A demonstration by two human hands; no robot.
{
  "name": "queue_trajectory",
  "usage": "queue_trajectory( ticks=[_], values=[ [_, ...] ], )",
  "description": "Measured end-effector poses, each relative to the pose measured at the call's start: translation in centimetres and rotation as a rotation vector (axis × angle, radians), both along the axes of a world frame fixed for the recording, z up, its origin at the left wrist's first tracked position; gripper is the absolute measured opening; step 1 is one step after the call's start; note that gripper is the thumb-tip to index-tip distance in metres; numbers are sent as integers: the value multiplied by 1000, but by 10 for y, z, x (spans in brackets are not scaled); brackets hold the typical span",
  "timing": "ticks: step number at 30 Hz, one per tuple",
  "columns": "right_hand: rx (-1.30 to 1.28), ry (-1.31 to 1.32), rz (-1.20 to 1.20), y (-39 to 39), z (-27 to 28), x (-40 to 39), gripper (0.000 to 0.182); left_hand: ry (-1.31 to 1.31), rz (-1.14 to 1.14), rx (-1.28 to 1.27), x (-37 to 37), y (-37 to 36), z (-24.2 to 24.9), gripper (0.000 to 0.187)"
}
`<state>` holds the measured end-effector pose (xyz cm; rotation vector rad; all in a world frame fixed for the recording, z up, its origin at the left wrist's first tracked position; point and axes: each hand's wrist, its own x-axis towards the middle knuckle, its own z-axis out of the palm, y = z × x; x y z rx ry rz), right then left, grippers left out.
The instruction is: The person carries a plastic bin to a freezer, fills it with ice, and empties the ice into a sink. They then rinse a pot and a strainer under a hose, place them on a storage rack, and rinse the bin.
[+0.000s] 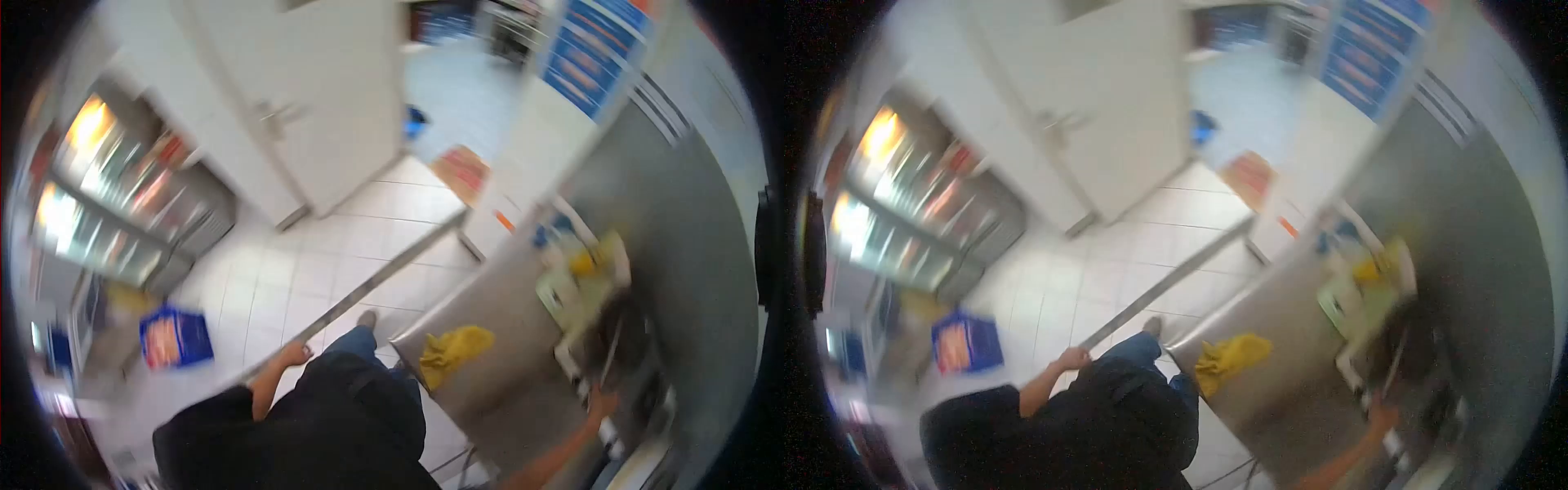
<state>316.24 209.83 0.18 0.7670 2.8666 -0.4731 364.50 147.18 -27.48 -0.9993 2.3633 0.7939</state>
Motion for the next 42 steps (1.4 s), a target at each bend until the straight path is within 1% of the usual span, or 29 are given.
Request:
queue_trajectory(
  ticks=[1, 2, 3, 4, 9, 11, 12, 14, 15, 16, 17, 18, 19, 20, 21, 22, 23, 24, 25, 26, 27, 29, 30, 32, 36, 37, 39, 40, 42],
  values=[
    [384, 190, 233, 50, -69, -23, 75, 78, 30, 26, 8, 3, -8, 33],
    [464, -61, 350, 87, -102, -55, 63, 66, 93, 65, 8, 10, -1, 33],
    [550, -57, 110, 65, -94, -54, 48, 74, 188, 78, 3, 21, 21, 34],
    [569, -95, 75, 63, -92, -54, 47, 91, 230, 75, 3, 24, 23, 35],
    [538, -145, 195, 42, -83, -69, 45, 152, 454, 91, 44, 43, 9, 36],
    [501, -50, 160, 17, -61, -70, 45, 74, 444, 86, 65, 54, -2, 46],
    [448, 37, 139, 2, -45, -67, 45, 89, 483, 90, 65, 63, 10, 46],
    [255, 245, 135, -38, -17, -53, 45, -66, 987, 504, 65, 83, 67, 60],
    [112, 325, 174, -68, -10, -40, 45, 42, 879, 781, 83, 93, 58, 73],
    [-73, 375, 246, -106, -8, -24, 45, 213, 970, 973, 95, 106, 39, 75],
    [-257, 313, 319, -146, -5, 0, 46, 397, 1050, 1159, 105, 115, 27, 77],
    [-258, 467, 520, -186, -26, 28, 40, 404, 1066, 1155, 116, 118, 25, 77],
    [-258, 627, 721, -235, -56, 56, 35, 502, 962, 1074, 124, 118, 24, 78],
    [-328, 387, 950, -260, -76, 74, 39, 596, 856, 991, 131, 115, 23, 79],
    [-355, 140, 1070, -301, -50, 125, 38, 607, 865, 990, 128, 110, 37, 79],
    [-504, -63, 1257, -306, -100, 142, 29, 478, 1079, 1194, 119, 101, 70, 77],
    [-637, -301, 1182, -335, -83, 193, 24, 334, 1288, 1398, 110, 93, 103, 75],
    [-556, -373, 1418, -328, -146, 207, 25, 355, 1294, 1404, 102, 84, 133, 75],
    [-689, -623, 1254, -333, -149, 246, 25, 223, 1214, 1235, 95, 72, 164, 76],
    [-835, -623, 1088, -334, -157, 266, 26, 97, 1128, 1063, 98, 60, 180, 77],
    [-976, -617, 923, -341, -166, 275, 27, 79, 981, 742, 105, 57, 176, 77],
    [-886, -592, 916, -349, -160, 287, 28, -8, 653, 301, 118, 36, 164, 72],
    [-821, -586, 939, -354, -153, 293, 28, -4, 664, 308, 127, 34, 162, 72],
    [-694, -564, 1022, -371, -143, 303, 28, 182, 749, 130, 138, 21, 175, 68],
    [-464, -505, 1208, -419, -110, 320, 29, 261, 933, 52, 183, 8, 204, 62],
    [-413, -485, 1275, -432, -103, 326, 30, 254, 941, 55, 198, 10, 219, 62],
    [-316, -447, 1422, -460, -93, 337, 30, 232, 1156, 148, 222, 10, 246, 61],
    [-267, -420, 1506, -477, -90, 344, 31, 297, 1185, 36, 236, 22, 239, 56],
    [-185, -372, 1677, -519, -84, 363, 31, 323, 1281, 62, 256, 26, 252, 52]
  ],
)
